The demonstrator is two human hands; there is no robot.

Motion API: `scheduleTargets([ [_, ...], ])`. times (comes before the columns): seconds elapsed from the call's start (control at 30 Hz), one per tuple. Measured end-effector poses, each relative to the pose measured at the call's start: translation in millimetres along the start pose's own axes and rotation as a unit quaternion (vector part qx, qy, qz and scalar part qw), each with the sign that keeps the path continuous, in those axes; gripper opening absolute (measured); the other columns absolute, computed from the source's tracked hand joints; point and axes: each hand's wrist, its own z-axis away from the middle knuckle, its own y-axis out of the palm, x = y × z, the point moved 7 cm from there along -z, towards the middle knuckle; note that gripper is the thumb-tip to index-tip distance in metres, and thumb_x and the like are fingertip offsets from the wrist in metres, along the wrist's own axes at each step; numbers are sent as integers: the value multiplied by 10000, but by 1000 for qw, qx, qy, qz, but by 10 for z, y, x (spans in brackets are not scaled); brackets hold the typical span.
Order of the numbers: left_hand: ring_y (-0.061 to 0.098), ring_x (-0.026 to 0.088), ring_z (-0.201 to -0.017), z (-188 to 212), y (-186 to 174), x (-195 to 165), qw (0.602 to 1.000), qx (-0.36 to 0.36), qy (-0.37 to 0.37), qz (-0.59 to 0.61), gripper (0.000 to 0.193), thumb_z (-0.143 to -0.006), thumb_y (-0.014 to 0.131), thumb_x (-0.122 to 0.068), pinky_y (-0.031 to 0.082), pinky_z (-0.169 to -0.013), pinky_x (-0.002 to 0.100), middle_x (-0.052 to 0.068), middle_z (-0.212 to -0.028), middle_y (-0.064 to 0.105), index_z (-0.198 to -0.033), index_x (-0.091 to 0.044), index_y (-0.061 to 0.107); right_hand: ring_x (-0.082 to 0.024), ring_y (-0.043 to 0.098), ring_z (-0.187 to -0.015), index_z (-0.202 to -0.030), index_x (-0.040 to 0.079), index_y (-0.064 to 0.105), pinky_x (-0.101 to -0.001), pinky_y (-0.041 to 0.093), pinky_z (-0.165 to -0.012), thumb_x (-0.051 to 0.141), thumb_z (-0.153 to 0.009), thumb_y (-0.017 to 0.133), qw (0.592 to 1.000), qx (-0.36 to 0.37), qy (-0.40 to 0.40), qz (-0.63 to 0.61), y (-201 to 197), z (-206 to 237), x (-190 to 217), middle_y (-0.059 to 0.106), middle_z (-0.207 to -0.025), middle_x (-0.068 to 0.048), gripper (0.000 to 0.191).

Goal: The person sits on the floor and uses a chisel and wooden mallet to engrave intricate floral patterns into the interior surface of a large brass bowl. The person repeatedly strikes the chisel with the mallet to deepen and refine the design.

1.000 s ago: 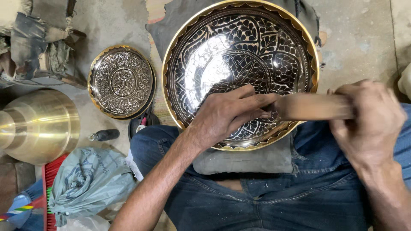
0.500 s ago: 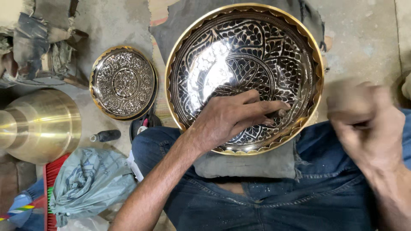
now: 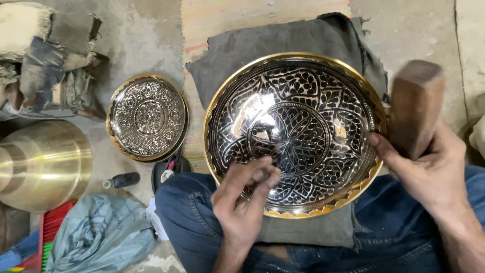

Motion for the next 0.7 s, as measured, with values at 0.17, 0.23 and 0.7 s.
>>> scheduleTargets([
  [0.17,774,177,-957,39,6,0,999,15,-40,-20,338,-918,750,103,687,-816,279,105,-1009,700,-1242,21,696,-84,666,-756,-1207,-42,650,-225,556,-712,14,-949,786,999,-36,30,21,-24,131,-38,718,-917,-77,297],
  [0.23,775,181,-963,20,24,9,998,24,-49,-10,319,-930,738,92,703,-830,285,113,-1012,701,-1239,27,693,-75,669,-770,-1198,-38,644,-215,557,-726,19,-944,781,998,-48,29,26,-46,188,-45,713,-931,-64,294],
  [0.7,776,149,-917,-50,94,2,997,41,-35,-51,327,-919,781,29,685,-756,255,93,-1015,732,-1232,-27,708,-73,608,-561,-1167,-38,650,-218,457,-510,23,-982,779,998,-39,49,-26,-19,153,-120,685,-787,-72,234],
])
